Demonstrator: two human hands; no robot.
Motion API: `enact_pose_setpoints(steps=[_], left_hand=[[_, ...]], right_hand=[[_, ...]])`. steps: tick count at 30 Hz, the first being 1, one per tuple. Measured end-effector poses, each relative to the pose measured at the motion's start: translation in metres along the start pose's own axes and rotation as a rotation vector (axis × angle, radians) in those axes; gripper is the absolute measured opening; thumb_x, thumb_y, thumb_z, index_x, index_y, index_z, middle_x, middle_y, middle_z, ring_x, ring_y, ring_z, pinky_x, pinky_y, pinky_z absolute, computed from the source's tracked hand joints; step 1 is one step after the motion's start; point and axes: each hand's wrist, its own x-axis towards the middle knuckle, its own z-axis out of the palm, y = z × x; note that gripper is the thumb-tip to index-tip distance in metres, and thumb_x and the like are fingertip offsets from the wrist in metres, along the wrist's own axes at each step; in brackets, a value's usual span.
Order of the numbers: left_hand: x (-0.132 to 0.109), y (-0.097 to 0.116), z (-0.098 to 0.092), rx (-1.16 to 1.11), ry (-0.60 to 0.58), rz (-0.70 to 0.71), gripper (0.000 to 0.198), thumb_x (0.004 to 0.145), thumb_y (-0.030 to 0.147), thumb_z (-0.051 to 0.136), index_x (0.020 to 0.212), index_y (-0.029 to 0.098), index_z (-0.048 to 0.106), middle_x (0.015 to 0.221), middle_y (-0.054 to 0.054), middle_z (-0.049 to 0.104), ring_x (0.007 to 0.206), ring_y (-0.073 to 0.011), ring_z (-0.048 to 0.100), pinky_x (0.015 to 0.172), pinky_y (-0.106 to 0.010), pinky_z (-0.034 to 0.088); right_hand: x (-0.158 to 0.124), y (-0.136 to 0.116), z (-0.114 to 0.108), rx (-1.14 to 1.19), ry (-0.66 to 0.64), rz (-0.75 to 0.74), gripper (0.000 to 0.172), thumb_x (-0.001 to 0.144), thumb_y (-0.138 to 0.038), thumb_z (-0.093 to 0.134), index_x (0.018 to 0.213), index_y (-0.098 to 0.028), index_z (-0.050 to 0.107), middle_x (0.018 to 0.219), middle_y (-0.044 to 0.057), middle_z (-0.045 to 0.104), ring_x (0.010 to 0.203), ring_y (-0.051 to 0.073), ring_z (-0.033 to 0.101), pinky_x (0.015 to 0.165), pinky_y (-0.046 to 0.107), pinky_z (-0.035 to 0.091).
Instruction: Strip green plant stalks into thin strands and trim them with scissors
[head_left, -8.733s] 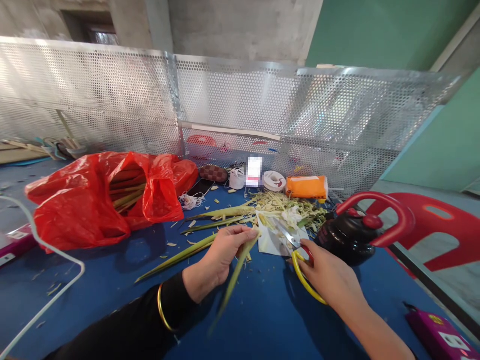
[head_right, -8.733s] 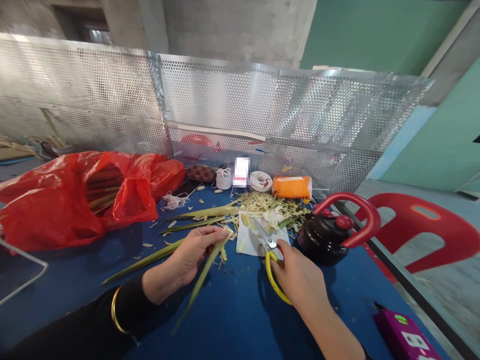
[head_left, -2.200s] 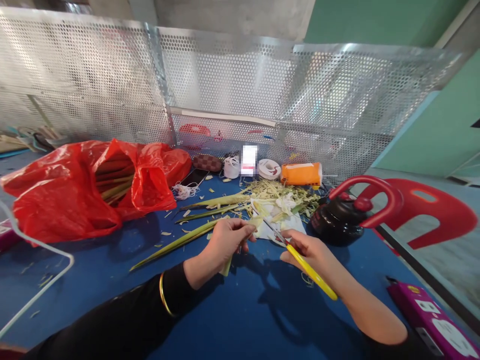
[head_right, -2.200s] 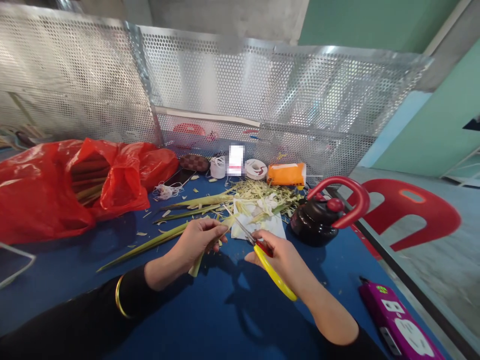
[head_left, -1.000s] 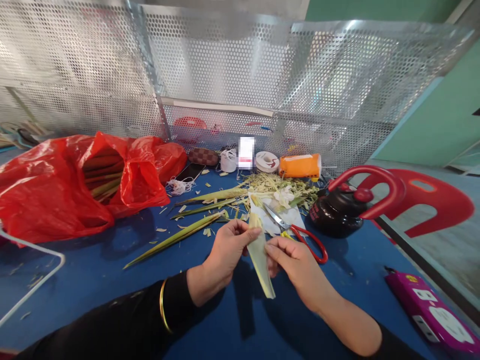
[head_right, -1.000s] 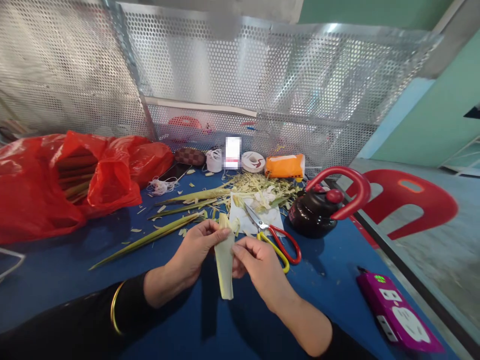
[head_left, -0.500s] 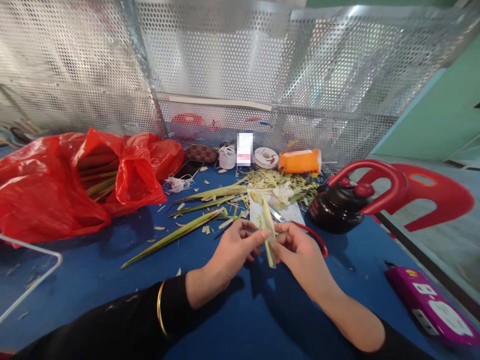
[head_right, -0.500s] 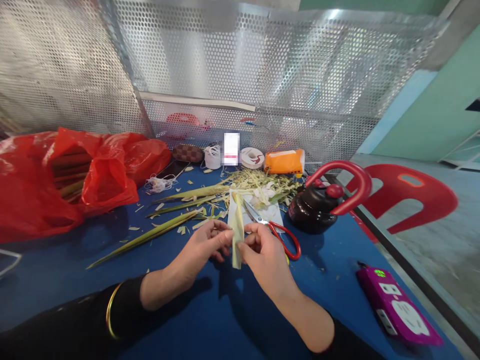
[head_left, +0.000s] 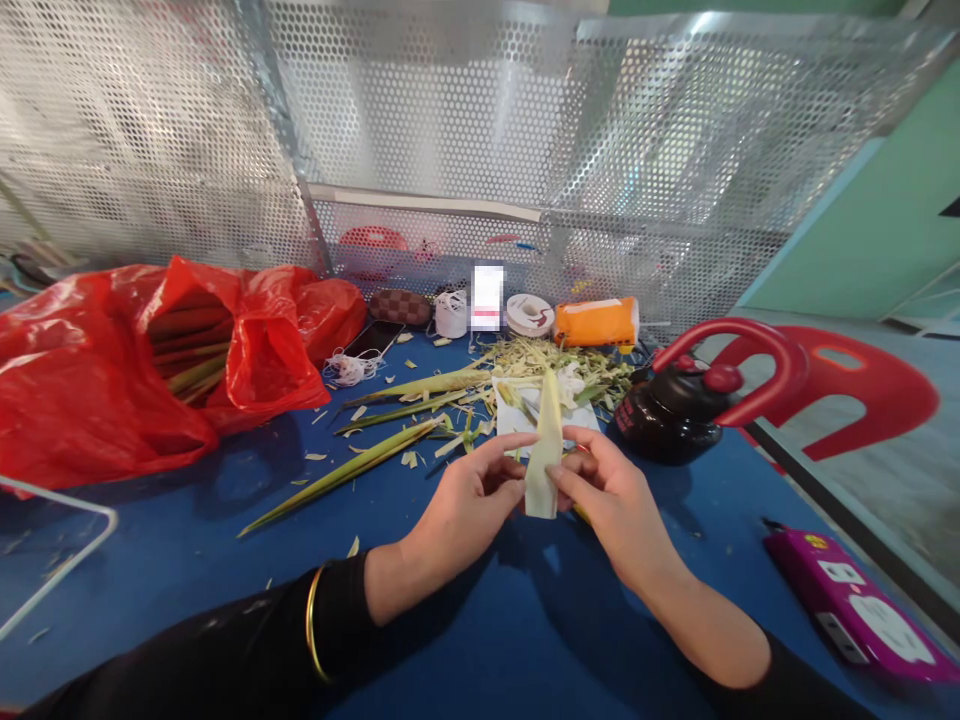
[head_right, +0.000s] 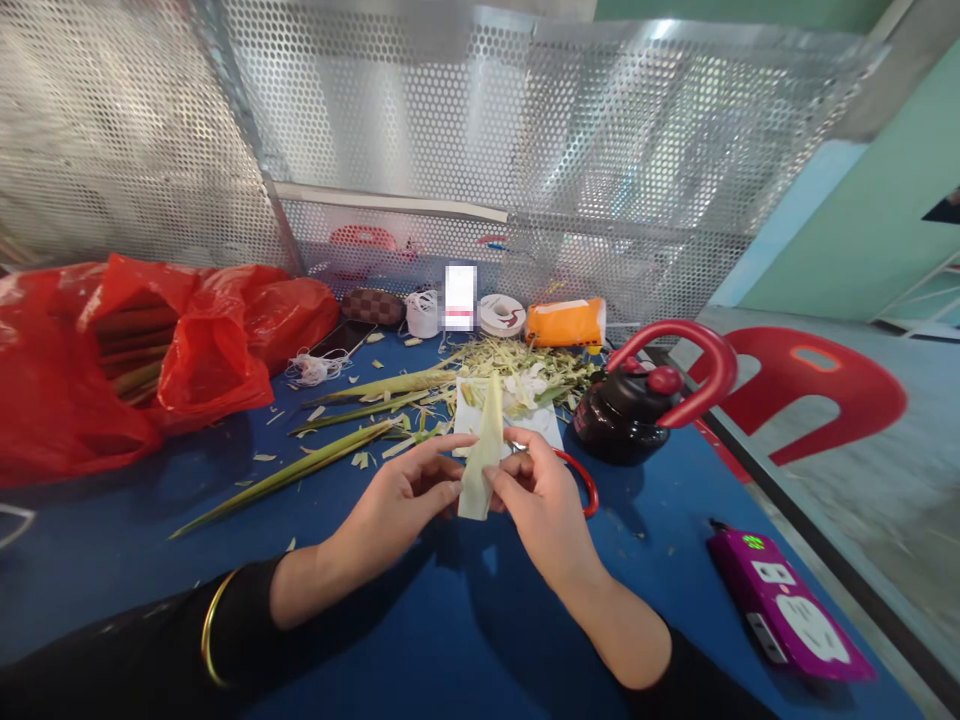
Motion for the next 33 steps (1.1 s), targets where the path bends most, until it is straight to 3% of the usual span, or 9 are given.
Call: enact_pose_setpoints(steps=[4,8,12,16,20,22,25,33], left_hand=[[-0.003,0.0034,0.0002,0.071,0.03,0.009,0.046,0.069,0.007,0.057,0.111,0.023,0.054,0.078,0.002,0.063,0.059,-0.0092,0.057,0.057,-0.021,0.045],[-0.0015,0.0013,-0.0009,0.143,0.03,0.029,0.024,0.071,0.01,0.053,0.09,0.021,0.062,0.072,0.002,0.059,0.061,-0.01,0.055,0.056,-0.02,0.044],[0.001,-0.0008,-0.001,0.081,0.031,-0.075,0.016,0.069,0.015,0.055,0.077,0.017,0.068,0.069,0.0,0.061,0.058,-0.0108,0.053,0.056,-0.023,0.046],[0.0006,0.0028,-0.0011,-0.046,0.066,-0.195,0.024,0.064,0.017,0.06,0.085,0.015,0.072,0.072,-0.002,0.064,0.056,-0.0102,0.054,0.057,-0.024,0.045],[0.0002,0.0057,-0.0027,-0.106,0.092,-0.207,0.031,0.06,0.016,0.065,0.089,0.012,0.072,0.074,-0.003,0.066,0.057,-0.0096,0.054,0.06,-0.024,0.045],[0.0009,0.0057,-0.0038,-0.129,0.098,-0.217,0.033,0.059,0.014,0.066,0.091,0.012,0.072,0.076,-0.004,0.067,0.06,-0.0104,0.055,0.061,-0.025,0.045],[0.0022,0.005,-0.0057,-0.161,0.124,-0.215,0.035,0.058,0.011,0.067,0.093,0.012,0.072,0.083,-0.005,0.068,0.064,-0.0114,0.056,0.062,-0.025,0.047],[0.0018,0.0034,-0.0075,-0.174,0.085,-0.197,0.036,0.062,0.015,0.069,0.098,0.012,0.071,0.085,-0.005,0.068,0.066,-0.011,0.056,0.064,-0.025,0.047]], right_hand=[[-0.0002,-0.0011,0.0022,-0.004,-0.023,0.006,0.046,0.079,-0.034,0.063,0.119,-0.019,0.046,0.06,-0.007,0.052,0.057,0.014,0.056,0.059,0.028,0.049],[-0.0011,-0.002,0.0021,-0.03,-0.028,0.014,0.045,0.081,-0.035,0.061,0.12,-0.018,0.045,0.063,-0.007,0.054,0.058,0.014,0.058,0.06,0.028,0.05],[-0.002,-0.0013,0.0009,-0.067,-0.035,-0.013,0.044,0.084,-0.033,0.057,0.123,-0.018,0.043,0.062,-0.006,0.055,0.058,0.014,0.059,0.061,0.028,0.05],[-0.0021,0.0003,-0.0009,-0.141,-0.054,-0.138,0.042,0.087,-0.028,0.053,0.128,-0.022,0.043,0.066,-0.004,0.058,0.059,0.014,0.059,0.062,0.028,0.05],[-0.0019,0.0001,-0.0046,-0.294,-0.113,-0.315,0.02,0.09,-0.02,0.049,0.103,-0.024,0.063,0.072,-0.001,0.06,0.065,0.014,0.059,0.064,0.027,0.048],[-0.0014,-0.0002,-0.0059,-0.356,-0.144,-0.41,0.021,0.088,-0.013,0.047,0.092,-0.023,0.066,0.079,0.002,0.061,0.07,0.015,0.059,0.067,0.027,0.048],[0.0002,0.0008,-0.0062,-0.414,-0.171,-0.518,0.025,0.083,-0.006,0.05,0.095,-0.023,0.065,0.091,0.003,0.061,0.08,0.016,0.059,0.074,0.03,0.049],[0.0015,0.0045,-0.0056,-0.492,-0.091,-0.623,0.009,0.085,-0.016,0.06,0.086,-0.023,0.066,0.087,0.003,0.062,0.082,0.017,0.06,0.075,0.03,0.048]])
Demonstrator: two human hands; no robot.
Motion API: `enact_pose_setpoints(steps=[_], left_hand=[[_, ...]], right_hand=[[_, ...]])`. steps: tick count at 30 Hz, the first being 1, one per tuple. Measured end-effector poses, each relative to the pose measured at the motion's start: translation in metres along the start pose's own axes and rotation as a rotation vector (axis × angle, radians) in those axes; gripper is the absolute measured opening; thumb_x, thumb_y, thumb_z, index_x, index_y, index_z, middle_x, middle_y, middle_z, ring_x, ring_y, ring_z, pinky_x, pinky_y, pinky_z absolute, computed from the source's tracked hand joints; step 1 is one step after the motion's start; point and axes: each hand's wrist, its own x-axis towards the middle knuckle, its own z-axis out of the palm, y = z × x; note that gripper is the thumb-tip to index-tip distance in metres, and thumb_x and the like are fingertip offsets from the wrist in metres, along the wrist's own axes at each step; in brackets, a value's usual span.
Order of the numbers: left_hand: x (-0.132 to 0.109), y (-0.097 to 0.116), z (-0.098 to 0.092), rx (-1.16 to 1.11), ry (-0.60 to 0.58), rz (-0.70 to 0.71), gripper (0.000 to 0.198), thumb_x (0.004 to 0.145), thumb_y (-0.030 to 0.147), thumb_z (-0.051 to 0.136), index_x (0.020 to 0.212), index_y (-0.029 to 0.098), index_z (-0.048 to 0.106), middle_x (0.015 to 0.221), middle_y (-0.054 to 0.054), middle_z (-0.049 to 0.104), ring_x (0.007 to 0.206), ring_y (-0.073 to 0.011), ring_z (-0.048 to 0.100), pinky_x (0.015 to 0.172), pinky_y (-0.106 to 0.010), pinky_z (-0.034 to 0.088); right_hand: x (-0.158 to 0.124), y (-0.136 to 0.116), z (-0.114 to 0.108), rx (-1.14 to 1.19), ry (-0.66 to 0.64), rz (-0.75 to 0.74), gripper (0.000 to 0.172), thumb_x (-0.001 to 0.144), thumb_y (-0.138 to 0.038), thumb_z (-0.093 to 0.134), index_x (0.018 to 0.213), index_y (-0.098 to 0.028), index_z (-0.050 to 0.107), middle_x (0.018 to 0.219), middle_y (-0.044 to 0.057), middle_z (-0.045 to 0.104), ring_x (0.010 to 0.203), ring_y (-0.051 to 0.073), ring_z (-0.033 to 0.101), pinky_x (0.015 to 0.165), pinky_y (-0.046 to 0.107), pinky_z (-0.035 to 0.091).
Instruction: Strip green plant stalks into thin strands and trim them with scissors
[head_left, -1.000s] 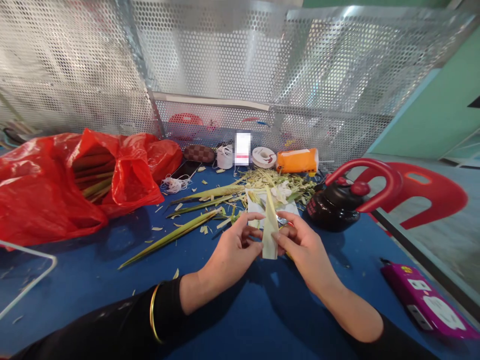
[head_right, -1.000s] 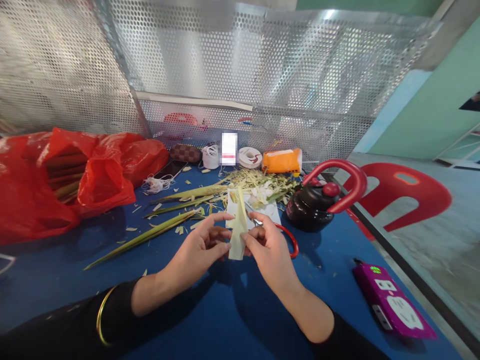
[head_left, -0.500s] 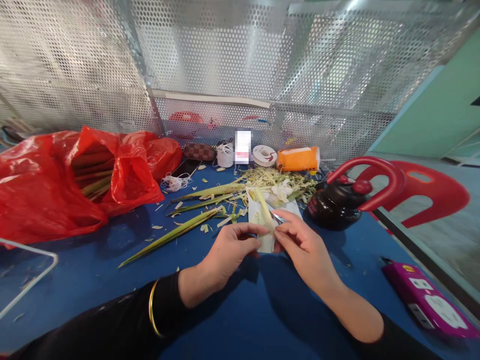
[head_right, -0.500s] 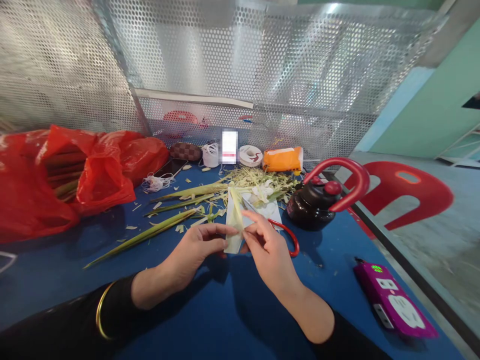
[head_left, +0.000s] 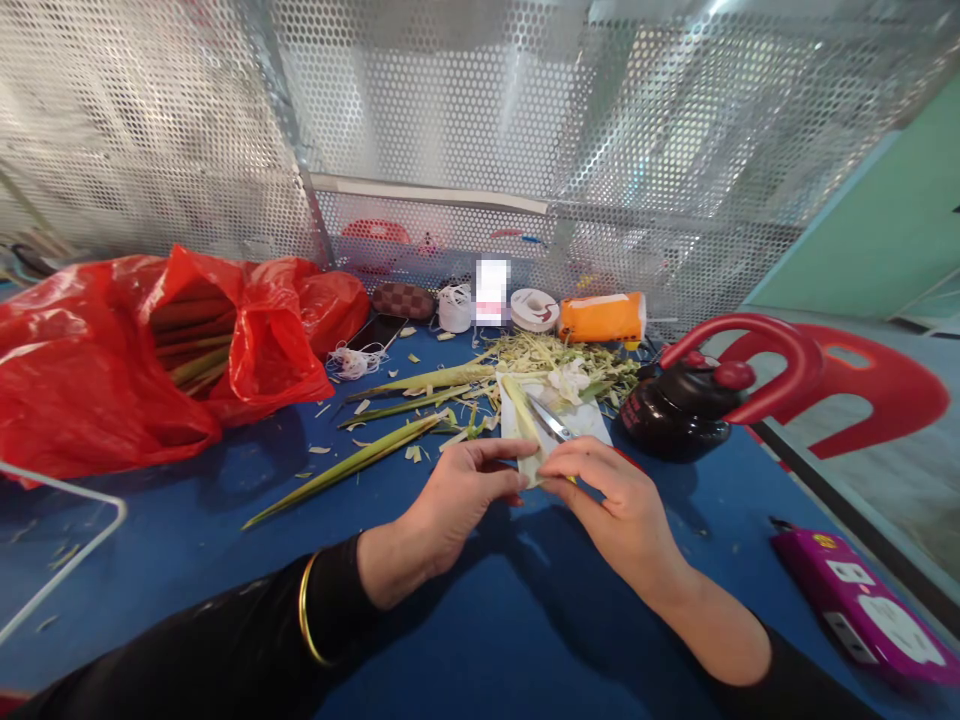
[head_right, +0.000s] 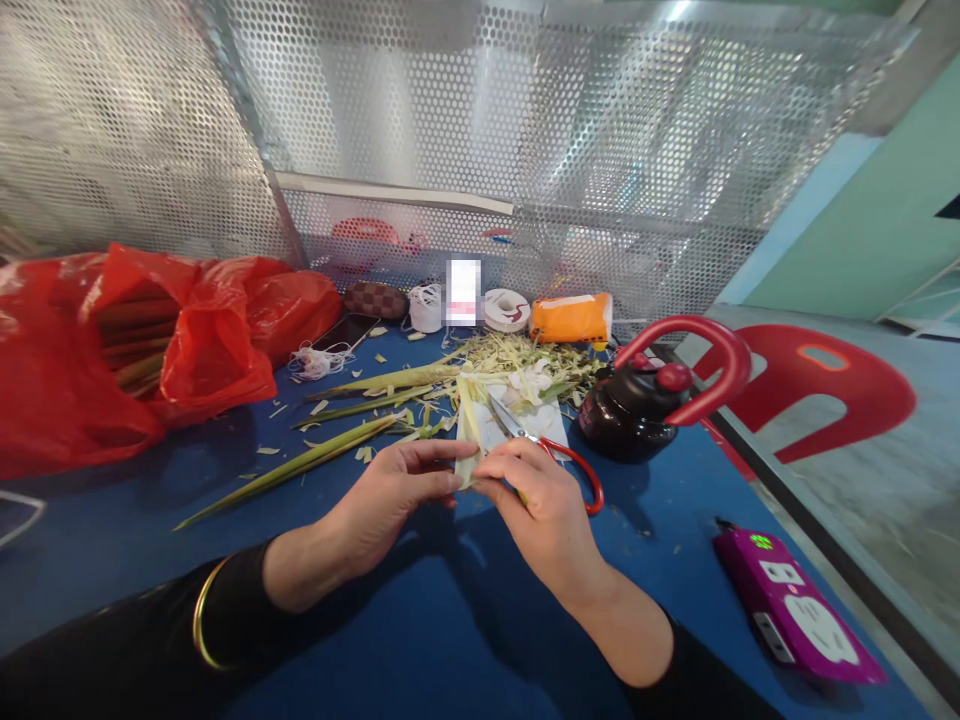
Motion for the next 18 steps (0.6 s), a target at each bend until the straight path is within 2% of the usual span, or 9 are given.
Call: enact_pose_setpoints(steps=[3,5,9,13,18], left_hand=[[-0.001,0.0,0.001,0.027,0.018,0.003,0.037,0.062,0.015,0.069,0.1,0.013,0.071,0.079,-0.004,0.068,0.063,-0.0096,0.055,0.064,-0.024,0.046],[-0.001,0.001,0.001,0.042,0.043,0.004,0.037,0.062,0.014,0.069,0.098,0.013,0.072,0.071,-0.001,0.067,0.059,-0.0082,0.054,0.063,-0.022,0.044],[-0.001,0.003,0.004,0.034,0.069,0.016,0.033,0.06,0.012,0.071,0.093,0.014,0.074,0.069,0.0,0.068,0.061,-0.0076,0.055,0.064,-0.02,0.044],[-0.001,0.002,0.006,0.016,0.034,0.033,0.035,0.058,0.019,0.077,0.093,0.014,0.072,0.082,-0.003,0.072,0.072,-0.0116,0.061,0.071,-0.022,0.047],[0.0,-0.01,0.005,0.157,0.008,0.147,0.046,0.056,0.021,0.08,0.1,0.015,0.068,0.081,-0.003,0.069,0.073,-0.015,0.063,0.068,-0.025,0.049]], right_hand=[[0.0,-0.002,-0.001,0.026,0.006,0.055,0.008,0.085,-0.018,0.061,0.085,-0.023,0.067,0.087,0.002,0.064,0.083,0.017,0.061,0.077,0.029,0.047],[0.0,-0.003,-0.002,0.059,-0.005,0.153,0.006,0.084,-0.02,0.062,0.082,-0.023,0.067,0.085,0.001,0.066,0.082,0.017,0.061,0.077,0.029,0.047],[0.002,-0.007,-0.001,0.068,-0.01,0.354,0.008,0.083,-0.024,0.061,0.076,-0.021,0.065,0.075,-0.001,0.066,0.07,0.016,0.059,0.066,0.027,0.046],[0.002,-0.008,0.0,0.066,0.006,0.386,0.01,0.082,-0.025,0.06,0.075,-0.02,0.063,0.07,-0.001,0.064,0.067,0.015,0.058,0.063,0.026,0.045],[0.0,-0.007,0.001,0.059,0.029,0.382,0.01,0.08,-0.022,0.06,0.071,-0.02,0.062,0.069,-0.001,0.064,0.067,0.015,0.059,0.064,0.027,0.045]])
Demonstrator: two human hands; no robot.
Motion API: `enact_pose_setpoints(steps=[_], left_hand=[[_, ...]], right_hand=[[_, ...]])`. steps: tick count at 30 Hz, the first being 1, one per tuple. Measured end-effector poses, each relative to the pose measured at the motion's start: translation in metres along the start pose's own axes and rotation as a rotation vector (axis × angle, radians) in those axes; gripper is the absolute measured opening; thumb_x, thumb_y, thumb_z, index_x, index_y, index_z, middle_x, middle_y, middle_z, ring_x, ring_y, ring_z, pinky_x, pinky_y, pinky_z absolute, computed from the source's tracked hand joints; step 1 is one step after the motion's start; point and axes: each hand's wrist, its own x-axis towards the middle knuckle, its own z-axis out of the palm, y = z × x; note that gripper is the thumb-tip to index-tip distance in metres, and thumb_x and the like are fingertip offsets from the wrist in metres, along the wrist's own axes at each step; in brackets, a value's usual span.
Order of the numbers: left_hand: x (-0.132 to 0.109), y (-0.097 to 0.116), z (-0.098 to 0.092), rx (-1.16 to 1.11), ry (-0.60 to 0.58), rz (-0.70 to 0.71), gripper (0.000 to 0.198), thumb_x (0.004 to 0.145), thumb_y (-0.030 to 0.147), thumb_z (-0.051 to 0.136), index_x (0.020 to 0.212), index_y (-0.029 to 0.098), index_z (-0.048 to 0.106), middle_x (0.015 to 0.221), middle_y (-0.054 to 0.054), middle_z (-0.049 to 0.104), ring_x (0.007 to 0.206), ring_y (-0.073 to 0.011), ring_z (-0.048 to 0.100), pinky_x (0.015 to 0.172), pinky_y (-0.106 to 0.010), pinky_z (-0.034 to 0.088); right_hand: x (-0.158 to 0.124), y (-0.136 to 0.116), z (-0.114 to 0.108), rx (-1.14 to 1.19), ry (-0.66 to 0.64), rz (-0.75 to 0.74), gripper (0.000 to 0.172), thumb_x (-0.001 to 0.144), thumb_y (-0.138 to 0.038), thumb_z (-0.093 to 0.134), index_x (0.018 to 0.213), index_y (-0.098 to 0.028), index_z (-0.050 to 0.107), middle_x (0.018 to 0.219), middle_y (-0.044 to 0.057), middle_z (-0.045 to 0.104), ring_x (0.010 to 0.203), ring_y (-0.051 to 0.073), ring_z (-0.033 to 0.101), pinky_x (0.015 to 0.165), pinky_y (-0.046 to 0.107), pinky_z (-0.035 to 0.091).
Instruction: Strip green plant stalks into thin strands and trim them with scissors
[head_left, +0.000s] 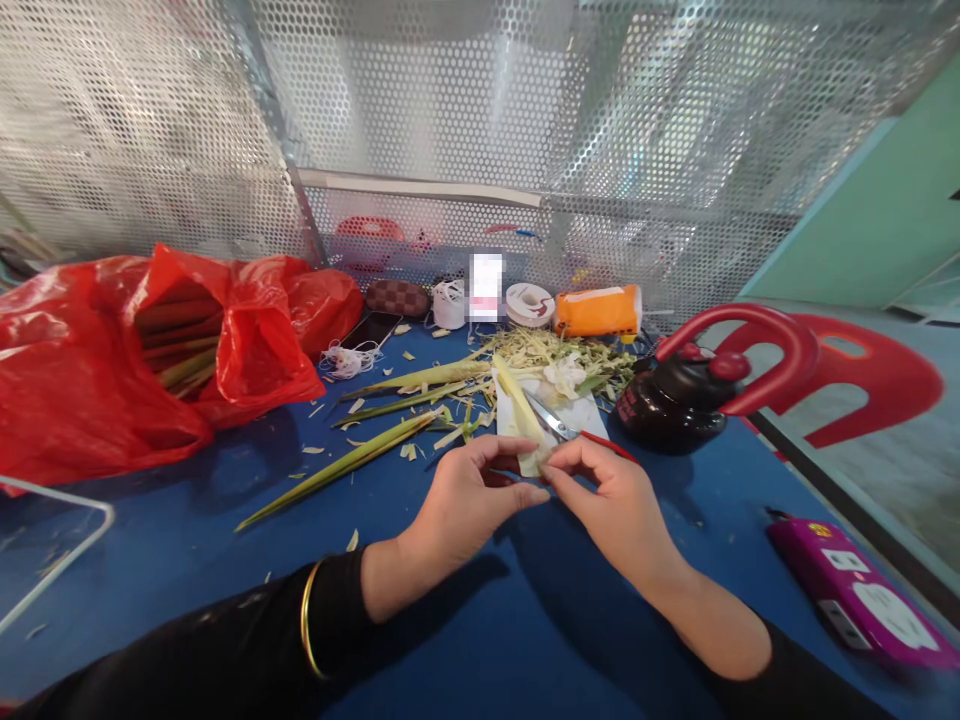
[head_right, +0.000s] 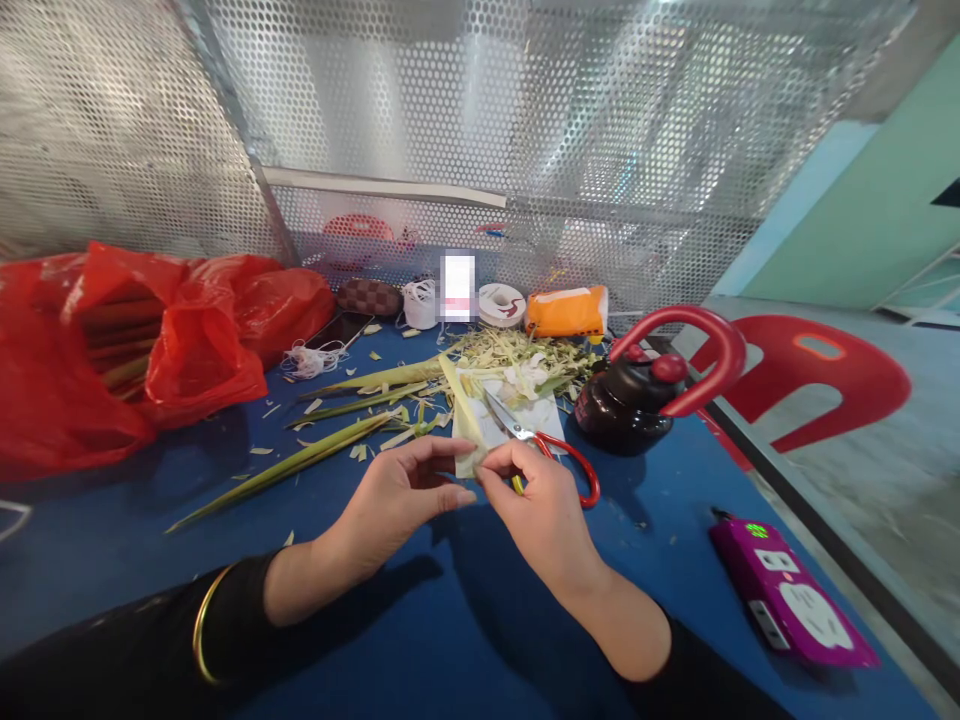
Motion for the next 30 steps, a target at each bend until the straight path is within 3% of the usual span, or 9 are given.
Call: enact_pose_setpoints(steps=[5,11,15,20,24,30], left_hand=[[0.001,-0.006,0.0,0.069,0.05,0.071,0.03,0.066,0.022,0.072,0.095,0.014,0.069,0.084,-0.005,0.069,0.076,-0.0164,0.063,0.071,-0.027,0.049],[-0.001,0.003,0.003,-0.017,0.109,-0.012,0.025,0.064,0.015,0.07,0.089,0.014,0.071,0.076,-0.001,0.068,0.068,-0.0118,0.06,0.067,-0.023,0.047],[-0.003,0.009,0.004,-0.144,0.118,-0.123,0.026,0.059,0.012,0.072,0.085,0.013,0.072,0.069,0.0,0.066,0.06,-0.0095,0.057,0.062,-0.022,0.046],[-0.002,0.009,0.003,-0.269,0.093,-0.215,0.026,0.057,0.011,0.075,0.083,0.012,0.072,0.074,-0.003,0.068,0.061,-0.0103,0.059,0.06,-0.022,0.047],[0.0,0.012,0.0,-0.314,0.087,-0.246,0.028,0.058,0.009,0.075,0.085,0.013,0.073,0.074,-0.004,0.068,0.062,-0.0102,0.059,0.06,-0.022,0.048],[0.0,0.019,-0.002,-0.338,0.086,-0.297,0.027,0.057,0.006,0.075,0.083,0.011,0.073,0.077,-0.004,0.067,0.06,-0.0087,0.058,0.059,-0.022,0.048]], right_hand=[[-0.001,0.001,0.004,-0.003,-0.015,-0.013,0.01,0.08,-0.021,0.059,0.071,-0.019,0.062,0.069,-0.001,0.064,0.066,0.015,0.059,0.064,0.027,0.046],[0.0,-0.001,0.005,0.051,-0.007,0.041,0.01,0.079,-0.021,0.06,0.069,-0.019,0.06,0.065,-0.001,0.063,0.062,0.015,0.058,0.059,0.026,0.046],[-0.001,0.002,0.005,0.214,-0.02,0.081,0.006,0.081,-0.023,0.061,0.085,-0.02,0.058,0.068,-0.002,0.064,0.062,0.015,0.063,0.06,0.026,0.05],[-0.002,-0.001,0.002,0.213,-0.052,-0.074,0.003,0.086,-0.02,0.056,0.086,-0.021,0.059,0.071,-0.001,0.061,0.062,0.014,0.061,0.06,0.026,0.05],[-0.001,-0.004,0.0,0.121,-0.103,-0.234,0.016,0.086,-0.012,0.051,0.081,-0.021,0.064,0.078,0.001,0.062,0.075,0.016,0.061,0.071,0.029,0.05],[0.0,0.001,0.001,0.01,-0.022,-0.337,0.014,0.084,-0.013,0.058,0.087,-0.024,0.066,0.084,0.002,0.066,0.082,0.018,0.063,0.076,0.032,0.05]])
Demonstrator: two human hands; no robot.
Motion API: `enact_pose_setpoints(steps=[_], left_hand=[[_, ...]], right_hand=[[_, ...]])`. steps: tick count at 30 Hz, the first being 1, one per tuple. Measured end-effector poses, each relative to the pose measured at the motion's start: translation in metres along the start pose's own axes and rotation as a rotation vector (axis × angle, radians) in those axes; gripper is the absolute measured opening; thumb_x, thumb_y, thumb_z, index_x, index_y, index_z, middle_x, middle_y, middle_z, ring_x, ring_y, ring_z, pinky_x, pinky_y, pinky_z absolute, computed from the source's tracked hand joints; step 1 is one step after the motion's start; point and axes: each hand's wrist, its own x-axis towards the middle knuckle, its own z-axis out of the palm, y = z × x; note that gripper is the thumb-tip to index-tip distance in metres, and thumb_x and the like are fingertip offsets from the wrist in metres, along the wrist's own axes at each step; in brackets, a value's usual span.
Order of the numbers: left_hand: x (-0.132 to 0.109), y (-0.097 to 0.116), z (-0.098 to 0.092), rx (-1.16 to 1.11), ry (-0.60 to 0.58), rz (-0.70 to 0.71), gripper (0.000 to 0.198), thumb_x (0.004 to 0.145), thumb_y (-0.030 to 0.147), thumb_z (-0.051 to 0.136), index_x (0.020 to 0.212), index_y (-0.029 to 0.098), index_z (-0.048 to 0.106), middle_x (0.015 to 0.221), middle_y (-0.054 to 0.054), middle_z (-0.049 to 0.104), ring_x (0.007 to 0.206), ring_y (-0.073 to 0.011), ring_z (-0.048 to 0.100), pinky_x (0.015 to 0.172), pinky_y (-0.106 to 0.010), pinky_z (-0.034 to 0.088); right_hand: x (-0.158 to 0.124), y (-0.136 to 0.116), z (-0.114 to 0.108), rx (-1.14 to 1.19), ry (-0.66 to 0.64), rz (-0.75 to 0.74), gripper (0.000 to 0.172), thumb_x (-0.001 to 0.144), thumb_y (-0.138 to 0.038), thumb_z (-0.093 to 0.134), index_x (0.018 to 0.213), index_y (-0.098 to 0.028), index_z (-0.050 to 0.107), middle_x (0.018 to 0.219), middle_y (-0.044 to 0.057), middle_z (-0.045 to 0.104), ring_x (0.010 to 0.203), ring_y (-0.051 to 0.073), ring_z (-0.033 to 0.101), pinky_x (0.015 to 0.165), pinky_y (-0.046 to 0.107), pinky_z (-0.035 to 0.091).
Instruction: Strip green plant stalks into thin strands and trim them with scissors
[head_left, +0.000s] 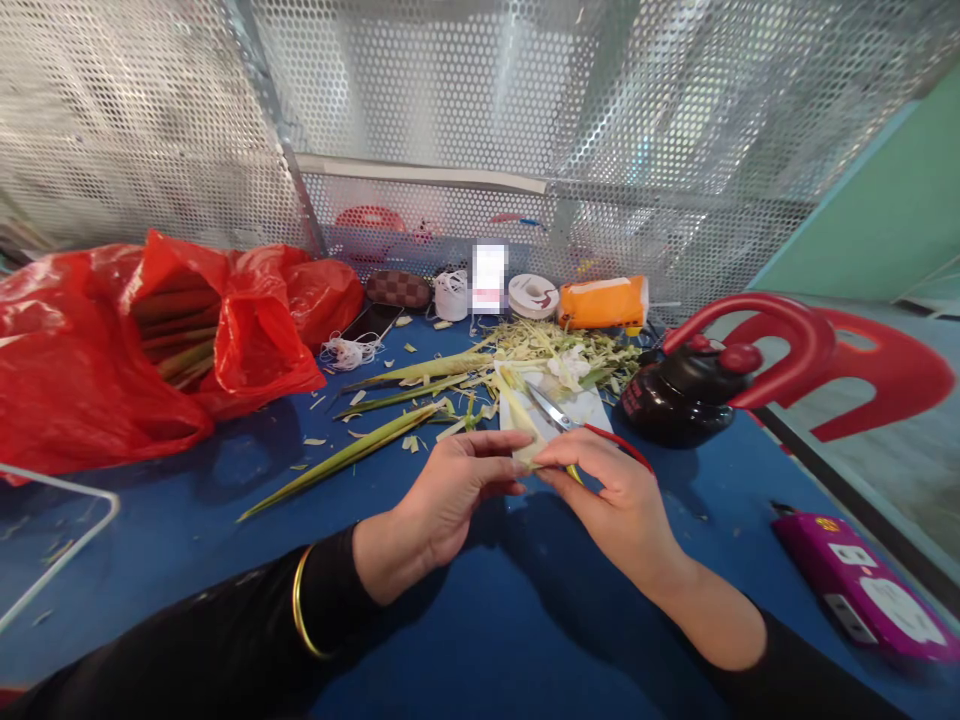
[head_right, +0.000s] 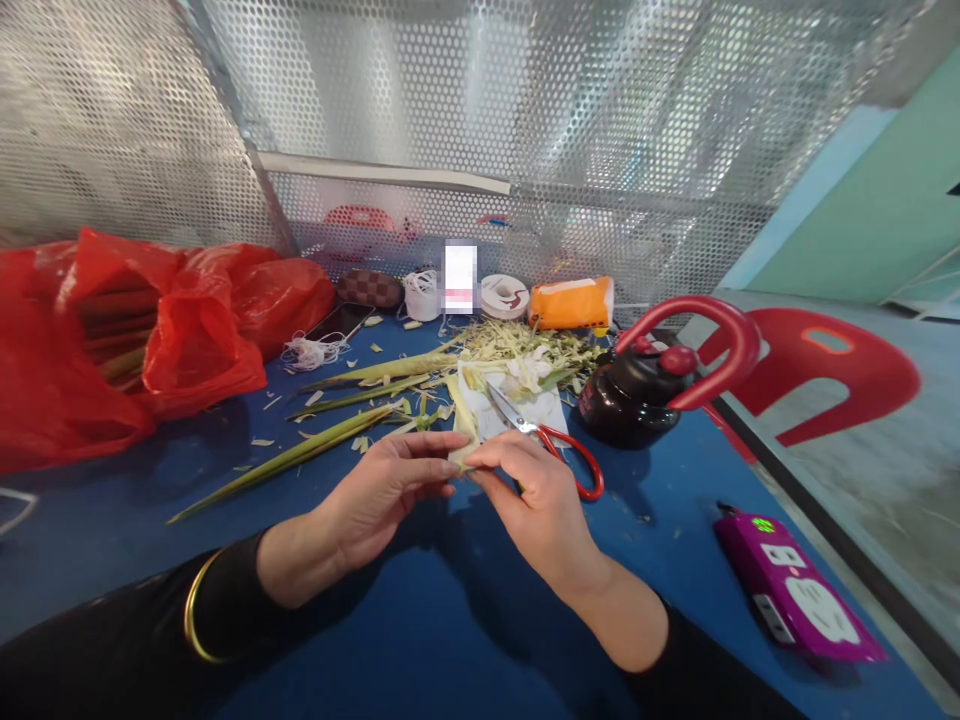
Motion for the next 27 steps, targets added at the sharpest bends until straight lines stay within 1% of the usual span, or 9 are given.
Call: enact_pose_setpoints(steps=[4,7,10,14,19,23,25,27], left_hand=[[0.0008,-0.0017,-0.0007,0.007,-0.014,-0.017,0.028,0.057,0.007,0.074,0.084,0.011,0.073,0.076,-0.003,0.067,0.06,-0.0089,0.059,0.061,-0.022,0.049],[0.0015,-0.0037,-0.0012,0.02,-0.017,-0.006,0.024,0.059,0.009,0.074,0.083,0.012,0.073,0.074,-0.004,0.068,0.061,-0.0097,0.061,0.064,-0.023,0.05],[0.0015,-0.0047,-0.0005,0.073,0.015,0.066,0.021,0.059,0.009,0.073,0.079,0.013,0.074,0.071,-0.004,0.069,0.061,-0.0104,0.06,0.064,-0.023,0.049],[0.001,-0.0055,0.0017,0.196,0.046,0.172,0.02,0.06,0.01,0.071,0.078,0.015,0.075,0.07,-0.003,0.071,0.06,-0.0109,0.059,0.062,-0.023,0.048],[0.0013,-0.0071,0.0015,0.312,0.062,0.226,0.02,0.062,0.01,0.068,0.08,0.017,0.075,0.071,-0.002,0.072,0.065,-0.0125,0.062,0.067,-0.023,0.049],[0.0017,-0.0073,-0.0007,0.398,0.069,0.27,0.019,0.063,0.01,0.067,0.079,0.017,0.075,0.072,-0.002,0.072,0.066,-0.0145,0.064,0.068,-0.025,0.05],[0.0021,-0.0074,-0.0012,0.414,0.051,0.296,0.017,0.064,0.012,0.068,0.079,0.017,0.075,0.074,-0.003,0.073,0.07,-0.0163,0.066,0.07,-0.026,0.05],[0.0031,-0.0086,-0.0014,0.393,-0.009,0.301,0.02,0.064,0.017,0.071,0.083,0.017,0.073,0.078,-0.003,0.073,0.074,-0.0174,0.066,0.072,-0.027,0.051]], right_hand=[[-0.0005,0.0006,-0.0008,-0.035,0.003,-0.004,0.011,0.086,-0.017,0.059,0.085,-0.024,0.067,0.081,0.002,0.066,0.077,0.018,0.063,0.071,0.031,0.051],[-0.0006,0.0,-0.001,-0.067,0.012,0.0,0.01,0.086,-0.018,0.057,0.082,-0.023,0.065,0.079,0.002,0.066,0.077,0.018,0.062,0.071,0.031,0.05],[-0.0016,-0.0006,-0.0005,-0.084,0.0,0.05,0.011,0.087,-0.018,0.055,0.081,-0.022,0.061,0.08,0.002,0.065,0.077,0.018,0.061,0.072,0.031,0.048],[-0.0038,-0.0012,0.0002,-0.081,-0.032,0.13,0.01,0.087,-0.018,0.054,0.079,-0.022,0.06,0.079,0.001,0.064,0.075,0.017,0.06,0.069,0.029,0.047],[-0.0051,-0.0005,0.0005,-0.072,-0.028,0.214,0.007,0.084,-0.017,0.058,0.08,-0.021,0.062,0.075,-0.001,0.064,0.07,0.015,0.059,0.065,0.027,0.047],[-0.0037,-0.0007,0.001,-0.073,-0.034,0.21,0.008,0.083,-0.017,0.058,0.078,-0.021,0.063,0.073,-0.001,0.065,0.067,0.015,0.06,0.063,0.026,0.047],[-0.0026,-0.001,0.0011,-0.084,-0.02,0.201,0.008,0.083,-0.018,0.058,0.077,-0.021,0.063,0.072,0.0,0.065,0.066,0.015,0.06,0.063,0.026,0.047],[-0.0015,-0.0012,0.0011,-0.09,0.008,0.202,0.009,0.082,-0.019,0.058,0.076,-0.021,0.063,0.072,0.0,0.066,0.066,0.016,0.06,0.063,0.027,0.048]])
